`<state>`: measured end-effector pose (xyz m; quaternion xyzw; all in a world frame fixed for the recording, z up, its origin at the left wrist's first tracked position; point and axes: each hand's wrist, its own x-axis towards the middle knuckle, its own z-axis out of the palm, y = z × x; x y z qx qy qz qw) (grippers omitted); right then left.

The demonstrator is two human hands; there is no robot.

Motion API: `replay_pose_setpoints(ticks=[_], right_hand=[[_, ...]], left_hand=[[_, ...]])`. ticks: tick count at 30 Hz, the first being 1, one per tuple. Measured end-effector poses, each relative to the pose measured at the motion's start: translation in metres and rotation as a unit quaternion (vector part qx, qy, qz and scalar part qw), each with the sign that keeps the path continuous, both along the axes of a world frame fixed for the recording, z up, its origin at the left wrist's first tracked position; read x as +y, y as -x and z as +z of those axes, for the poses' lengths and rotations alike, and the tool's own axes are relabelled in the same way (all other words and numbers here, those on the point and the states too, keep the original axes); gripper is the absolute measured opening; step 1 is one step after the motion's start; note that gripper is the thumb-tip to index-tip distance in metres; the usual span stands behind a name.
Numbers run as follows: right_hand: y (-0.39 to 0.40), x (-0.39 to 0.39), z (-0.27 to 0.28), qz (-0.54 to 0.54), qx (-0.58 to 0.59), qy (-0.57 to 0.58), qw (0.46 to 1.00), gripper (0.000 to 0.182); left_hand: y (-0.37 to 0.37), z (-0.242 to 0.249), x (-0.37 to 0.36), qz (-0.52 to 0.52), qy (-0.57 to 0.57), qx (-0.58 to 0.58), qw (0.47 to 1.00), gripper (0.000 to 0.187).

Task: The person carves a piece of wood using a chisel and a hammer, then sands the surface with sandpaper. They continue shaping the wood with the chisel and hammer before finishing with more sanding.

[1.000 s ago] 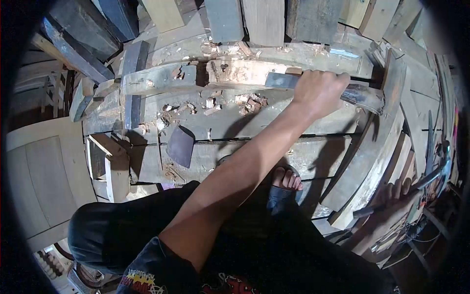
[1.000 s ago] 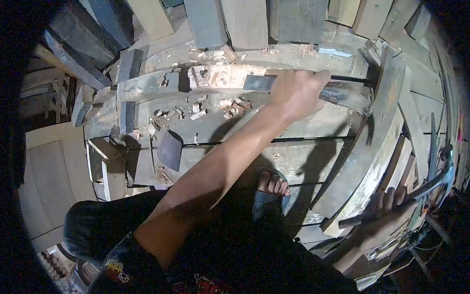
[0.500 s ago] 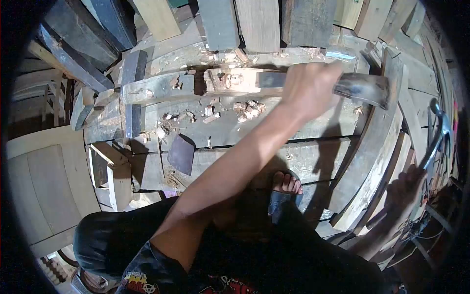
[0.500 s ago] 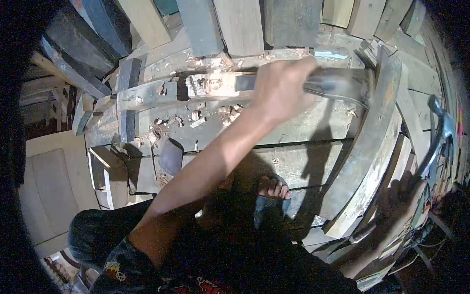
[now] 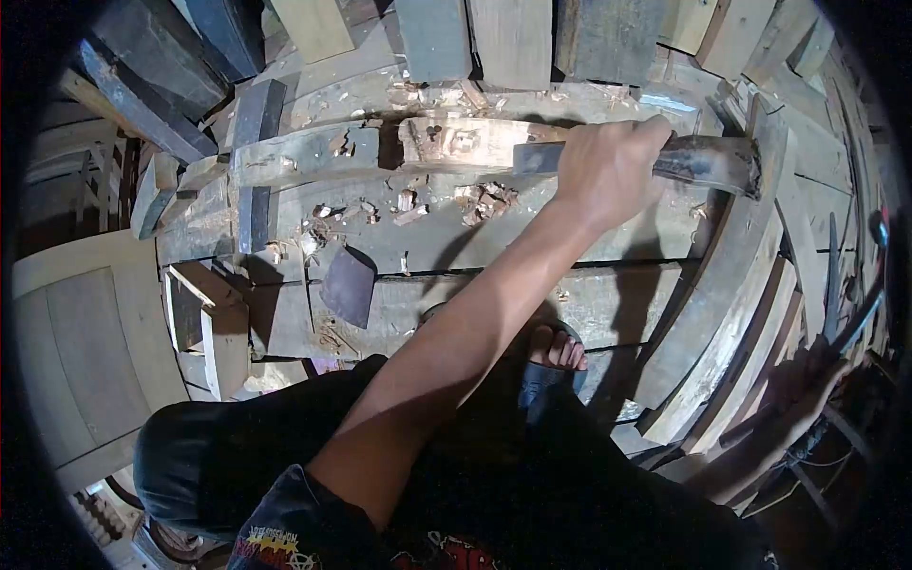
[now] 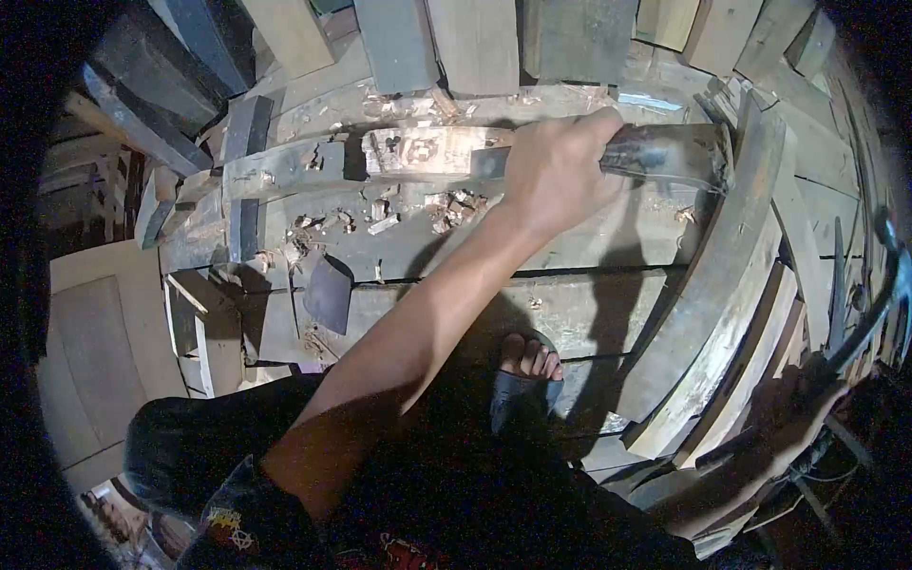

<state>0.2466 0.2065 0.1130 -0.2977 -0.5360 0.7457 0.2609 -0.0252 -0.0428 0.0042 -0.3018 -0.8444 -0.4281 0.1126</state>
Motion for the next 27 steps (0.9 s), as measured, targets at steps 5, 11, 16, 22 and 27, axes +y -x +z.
replay_pose_setpoints(ticks=[5, 11, 16, 22, 27], right_hand=[[0.018, -0.061, -0.03, -0.117, -0.047, -0.086, 0.988, 0.048], [0.009, -0.087, -0.033, 0.075, -0.173, 0.09, 0.978, 0.041], [-0.003, -0.032, -0.019, 0.112, 0.044, 0.03, 0.992, 0.041], [0.04, -0.101, -0.039, -0.196, -0.088, 0.026, 0.976, 0.04], [0.025, -0.097, -0.045, 0.114, -0.215, 0.109, 0.964, 0.044]], left_hand=[[-0.008, -0.004, 0.0, -0.026, 0.01, 0.048, 0.998, 0.017], [-0.011, -0.013, -0.003, -0.044, 0.068, 0.017, 0.997, 0.022], [-0.008, -0.009, -0.004, -0.035, 0.057, 0.009, 0.998, 0.017], [-0.011, -0.01, -0.002, -0.026, 0.076, 0.012, 0.997, 0.018], [-0.002, -0.021, -0.024, -0.042, 0.178, -0.004, 0.983, 0.027]])
